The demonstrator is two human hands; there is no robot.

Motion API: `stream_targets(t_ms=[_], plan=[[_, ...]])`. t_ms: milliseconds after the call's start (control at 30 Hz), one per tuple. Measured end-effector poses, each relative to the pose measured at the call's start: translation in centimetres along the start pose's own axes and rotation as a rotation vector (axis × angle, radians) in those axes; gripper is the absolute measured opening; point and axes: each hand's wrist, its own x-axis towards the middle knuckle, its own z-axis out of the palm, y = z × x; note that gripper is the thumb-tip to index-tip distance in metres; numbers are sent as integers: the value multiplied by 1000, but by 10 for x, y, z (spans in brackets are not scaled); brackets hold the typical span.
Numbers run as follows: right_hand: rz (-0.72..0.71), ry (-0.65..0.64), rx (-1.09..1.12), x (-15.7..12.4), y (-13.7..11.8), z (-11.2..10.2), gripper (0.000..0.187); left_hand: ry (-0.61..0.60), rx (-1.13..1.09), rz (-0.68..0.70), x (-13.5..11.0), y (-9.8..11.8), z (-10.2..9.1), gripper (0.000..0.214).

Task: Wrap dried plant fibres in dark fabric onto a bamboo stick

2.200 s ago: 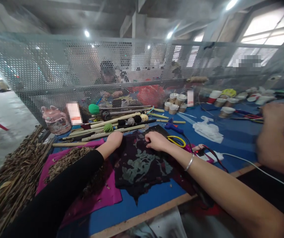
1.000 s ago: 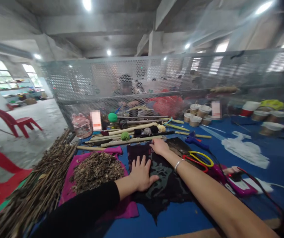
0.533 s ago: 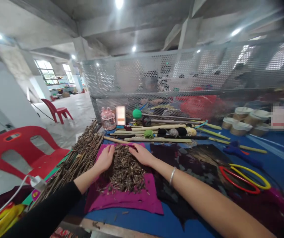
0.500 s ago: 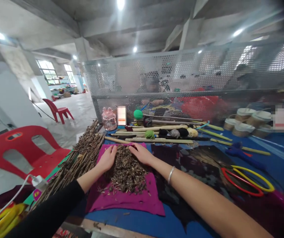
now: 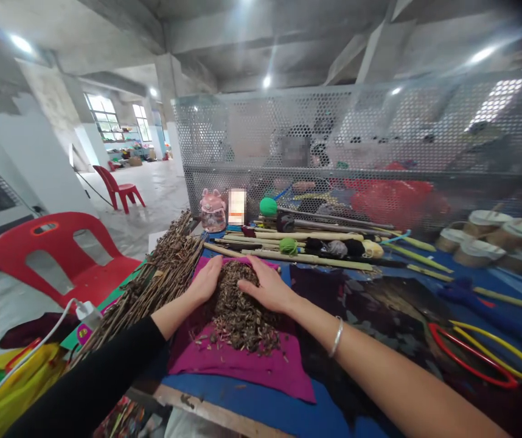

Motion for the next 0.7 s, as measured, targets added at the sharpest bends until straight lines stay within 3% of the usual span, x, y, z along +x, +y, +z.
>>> stream_targets(t_ms=[67,133,200,300,367,467,567,700], plan=[[-33,-24,-22,0,-6,6,85,-57,59,24,0,9,7,52],[-80,-17,1,3,-7,7,74,-25,110,6,-1,16,5,51],[-42,83,8,11,-1,-2,52,64,196,-32,-5,16,-6,49],[89,181,-247,28,20,-24,37,77,491,1,-26,7,-29,37],[121,121,-434,41,35,-34,31,18,737,57,-44,1,-39,32],[129,6,-478,55,52,-33,26,-10,913,109,-51,5,-45,34],[151,-85,-486,63,60,-24,21,33,904,152,-14,20,-41,35],[162,-110,-495,63,62,-23,20,-141,862,178,64,25,-23,33]])
